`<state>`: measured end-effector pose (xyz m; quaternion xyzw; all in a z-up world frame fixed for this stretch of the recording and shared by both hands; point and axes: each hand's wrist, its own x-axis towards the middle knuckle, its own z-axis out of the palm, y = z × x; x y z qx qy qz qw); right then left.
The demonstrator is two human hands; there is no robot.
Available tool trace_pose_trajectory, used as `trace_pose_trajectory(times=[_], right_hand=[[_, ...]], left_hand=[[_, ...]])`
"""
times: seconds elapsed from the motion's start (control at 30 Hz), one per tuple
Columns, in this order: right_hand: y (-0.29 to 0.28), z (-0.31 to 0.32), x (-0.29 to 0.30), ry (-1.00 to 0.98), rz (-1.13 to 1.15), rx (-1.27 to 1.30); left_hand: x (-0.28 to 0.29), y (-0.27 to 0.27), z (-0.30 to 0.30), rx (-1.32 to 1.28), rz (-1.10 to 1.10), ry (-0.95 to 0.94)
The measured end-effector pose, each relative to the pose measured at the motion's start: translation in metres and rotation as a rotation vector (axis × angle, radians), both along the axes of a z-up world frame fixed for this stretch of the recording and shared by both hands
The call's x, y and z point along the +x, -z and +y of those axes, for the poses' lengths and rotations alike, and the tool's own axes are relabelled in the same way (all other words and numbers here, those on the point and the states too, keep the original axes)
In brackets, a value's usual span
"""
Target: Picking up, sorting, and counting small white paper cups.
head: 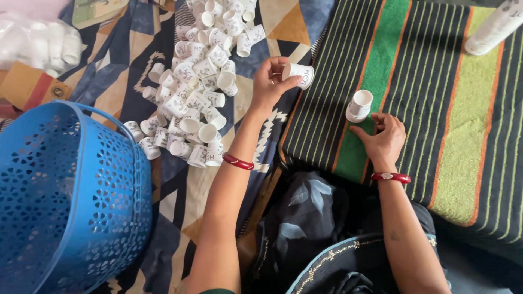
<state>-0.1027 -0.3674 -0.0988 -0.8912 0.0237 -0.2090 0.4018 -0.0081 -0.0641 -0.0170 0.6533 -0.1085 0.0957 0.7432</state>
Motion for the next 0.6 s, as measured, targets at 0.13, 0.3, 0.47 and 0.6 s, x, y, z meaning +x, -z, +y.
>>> trace_pose_trajectory(times=[0.13,0.3,0.47,0.6], right_hand=[[-0.004,0.001,-0.001,0.009,0.012,0.013],[-0.003,0.002,0.000,0.009,-0.006,0.023],[-0.002,0.001,0.001,0.019,0.008,0.021],[-0.001,0.001,0.001,0.015,-0.005,0.012]], left_hand=[[-0.001,-0.004,-0.029,0.003,0.071,-0.037],[-0.003,-0.010,-0.062,-0.110,0.155,0.028],[0.002,0.012,-0.087,-0.137,0.102,0.032],[-0.003,0.019,-0.106,-0.041,-0.018,0.007]])
